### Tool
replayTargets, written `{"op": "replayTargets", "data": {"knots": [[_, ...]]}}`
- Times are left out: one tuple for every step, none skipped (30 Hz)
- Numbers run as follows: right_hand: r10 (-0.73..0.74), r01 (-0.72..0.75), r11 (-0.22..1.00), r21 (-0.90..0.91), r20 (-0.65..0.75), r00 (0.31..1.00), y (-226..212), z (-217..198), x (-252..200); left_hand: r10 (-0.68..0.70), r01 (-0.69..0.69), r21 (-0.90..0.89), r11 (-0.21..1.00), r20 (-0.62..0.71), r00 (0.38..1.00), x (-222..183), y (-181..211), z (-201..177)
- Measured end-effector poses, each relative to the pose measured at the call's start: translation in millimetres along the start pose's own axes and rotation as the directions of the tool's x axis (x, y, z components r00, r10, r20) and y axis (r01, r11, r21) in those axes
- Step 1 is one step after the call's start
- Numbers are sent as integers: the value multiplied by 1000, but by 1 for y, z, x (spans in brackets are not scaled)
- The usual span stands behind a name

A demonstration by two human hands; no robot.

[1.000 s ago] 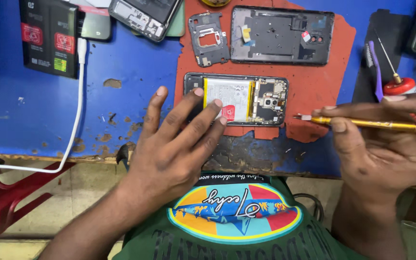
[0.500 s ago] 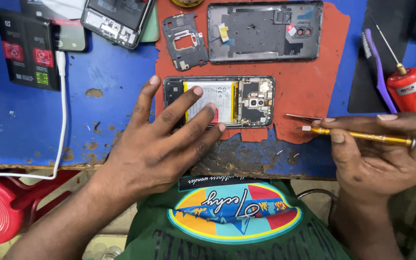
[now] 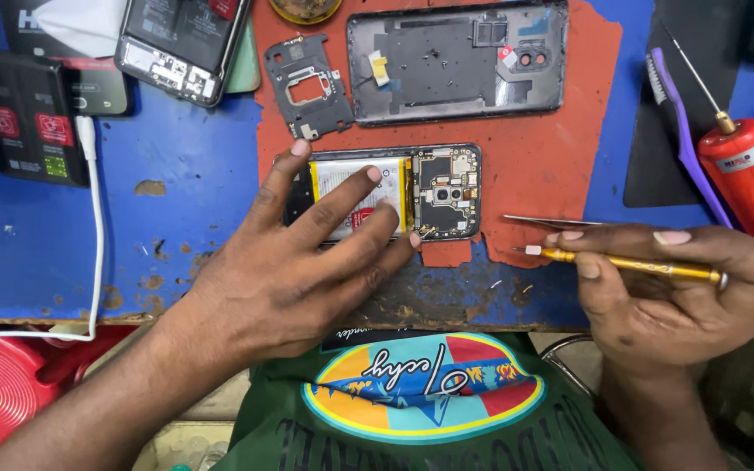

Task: The person uses tweezers and a screwdriver to remove and reattach small components inside a disassembled smartphone. They then use a hot air gun on the motherboard area and briefly test the screen before continuing work on the internal parts.

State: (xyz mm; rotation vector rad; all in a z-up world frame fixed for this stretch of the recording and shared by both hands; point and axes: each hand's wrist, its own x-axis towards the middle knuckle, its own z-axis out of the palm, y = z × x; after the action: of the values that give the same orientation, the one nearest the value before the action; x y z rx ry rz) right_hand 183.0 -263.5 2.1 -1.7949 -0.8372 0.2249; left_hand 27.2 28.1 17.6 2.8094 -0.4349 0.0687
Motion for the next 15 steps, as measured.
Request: {"op": "replayTargets", "data": {"knots": [[-1,1,1000,6,-4,1000,1,0,0,0,0,13,1000,-4,1000,1,0,0],[-1,1,1000,11,-8,1000,1,0,-1,1,-1,24,1000,-8,1000,3,1,1],[-14,14,1000,9,-9,1000,3,0,-1,2,-2,35,999,-11,1000,4,1,1],[-22,22,1000,13,-9,1000,3,0,-1,3,-2,29,1000,-11,1000,5,1,1],[-30,30,999,17,-9,1000,4,0,-2,3,-3,22,1000,-10,1000,5,2,0],[-36,36,999,29,-7,999,5,0,-2,3,-2,17,1000,-10,1000,5,1,-1],[-40,41,999,34,-10,999,5,1,-2,16,-16,45,999,-6,1000,5,2,-2],[-45,46,998,39,-11,999,6,1,-2,29,-28,72,997,-1,1000,4,2,-3],[-49,50,998,37,-16,999,6,2,-2,41,-41,98,994,5,999,4,2,-3],[-54,54,998,33,-17,998,6,2,-2,40,-41,117,992,5,999,5,3,-3],[-59,59,998,29,-18,998,6,2,-1,40,-40,136,990,6,999,5,5,-3],[-64,64,998,22,-16,998,6,1,-1,40,-41,155,987,6,999,5,7,-2],[-65,65,998,18,-15,998,6,1,-1,35,-35,153,988,4,999,5,8,-2],[-65,65,998,14,-15,998,6,0,-1,30,-30,150,988,2,1000,4,9,-2],[-61,61,998,12,-16,998,6,1,-1,26,-25,147,989,0,1000,4,10,-1]]}}
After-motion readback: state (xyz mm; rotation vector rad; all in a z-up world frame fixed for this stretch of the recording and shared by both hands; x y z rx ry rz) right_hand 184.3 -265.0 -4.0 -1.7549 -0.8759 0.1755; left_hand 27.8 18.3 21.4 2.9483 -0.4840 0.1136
